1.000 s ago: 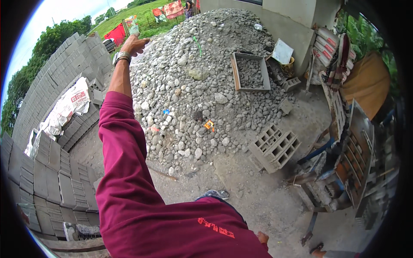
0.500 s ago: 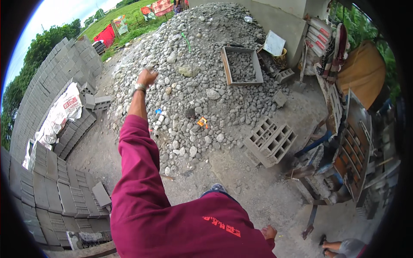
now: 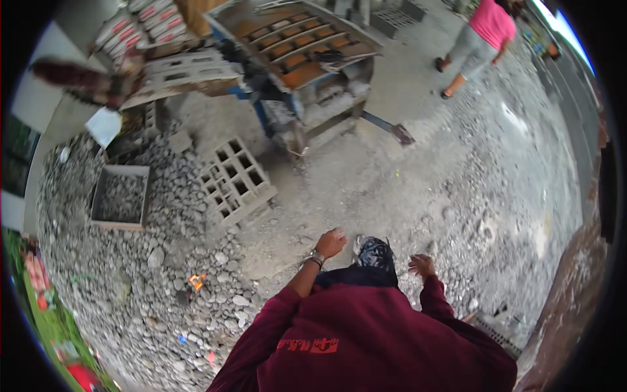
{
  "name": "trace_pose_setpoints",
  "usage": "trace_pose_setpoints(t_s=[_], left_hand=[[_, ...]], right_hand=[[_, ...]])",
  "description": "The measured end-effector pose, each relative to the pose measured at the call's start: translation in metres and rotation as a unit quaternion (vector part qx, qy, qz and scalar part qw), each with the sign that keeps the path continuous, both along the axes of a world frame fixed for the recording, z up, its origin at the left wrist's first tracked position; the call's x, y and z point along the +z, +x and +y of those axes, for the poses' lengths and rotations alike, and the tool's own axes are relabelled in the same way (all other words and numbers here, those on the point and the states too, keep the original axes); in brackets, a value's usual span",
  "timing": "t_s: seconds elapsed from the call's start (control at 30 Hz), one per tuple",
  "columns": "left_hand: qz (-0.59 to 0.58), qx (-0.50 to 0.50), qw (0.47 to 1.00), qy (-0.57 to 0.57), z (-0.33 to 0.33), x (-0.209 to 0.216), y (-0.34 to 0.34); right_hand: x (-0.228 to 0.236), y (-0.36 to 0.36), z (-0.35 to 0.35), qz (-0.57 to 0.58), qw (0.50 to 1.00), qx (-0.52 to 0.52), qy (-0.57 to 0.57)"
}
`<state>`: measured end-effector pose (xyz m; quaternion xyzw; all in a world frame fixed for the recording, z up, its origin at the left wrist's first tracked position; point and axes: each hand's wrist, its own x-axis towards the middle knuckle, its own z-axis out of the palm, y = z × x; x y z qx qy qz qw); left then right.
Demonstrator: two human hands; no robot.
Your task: The person carries a cinder block by hand from a small pile and stacks it onto a larger row of blocks.
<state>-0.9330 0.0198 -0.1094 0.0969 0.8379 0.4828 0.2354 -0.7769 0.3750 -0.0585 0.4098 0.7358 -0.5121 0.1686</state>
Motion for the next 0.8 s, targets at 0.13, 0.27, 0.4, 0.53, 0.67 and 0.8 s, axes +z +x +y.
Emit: trace_pose_setpoints(t_s=[0.13, 0.27, 0.4, 0.53, 0.67, 0.8], left_hand=[[0.012, -0.164, 0.986, 0.036, 0.085, 0.05, -0.048], [0.08, -0.106, 0.989, -0.059, 0.075, -0.039, -0.076], [-0.158, 0.063, 0.924, -0.342, 0.063, -0.059, -0.085], [-0.341, 0.19, 0.914, -0.112, 0.074, -0.047, -0.077], [-0.318, 0.102, 0.918, -0.212, 0.148, -0.037, -0.114], [-0.149, -0.08, 0.964, -0.205, 0.243, -0.037, -0.175]], right_hand=[[-0.033, 0.104, 0.047, -0.104, 0.976, -0.179, -0.064], [-0.027, 0.156, 0.055, -0.217, 0.934, -0.255, -0.126], [-0.043, 0.195, 0.1, -0.211, 0.934, -0.261, -0.121], [0.006, 0.099, 0.189, -0.184, 0.938, -0.28, -0.094], [-0.017, -0.005, 0.306, -0.12, 0.967, -0.219, -0.045], [0.004, -0.182, 0.387, -0.014, 0.986, -0.163, -0.037]])
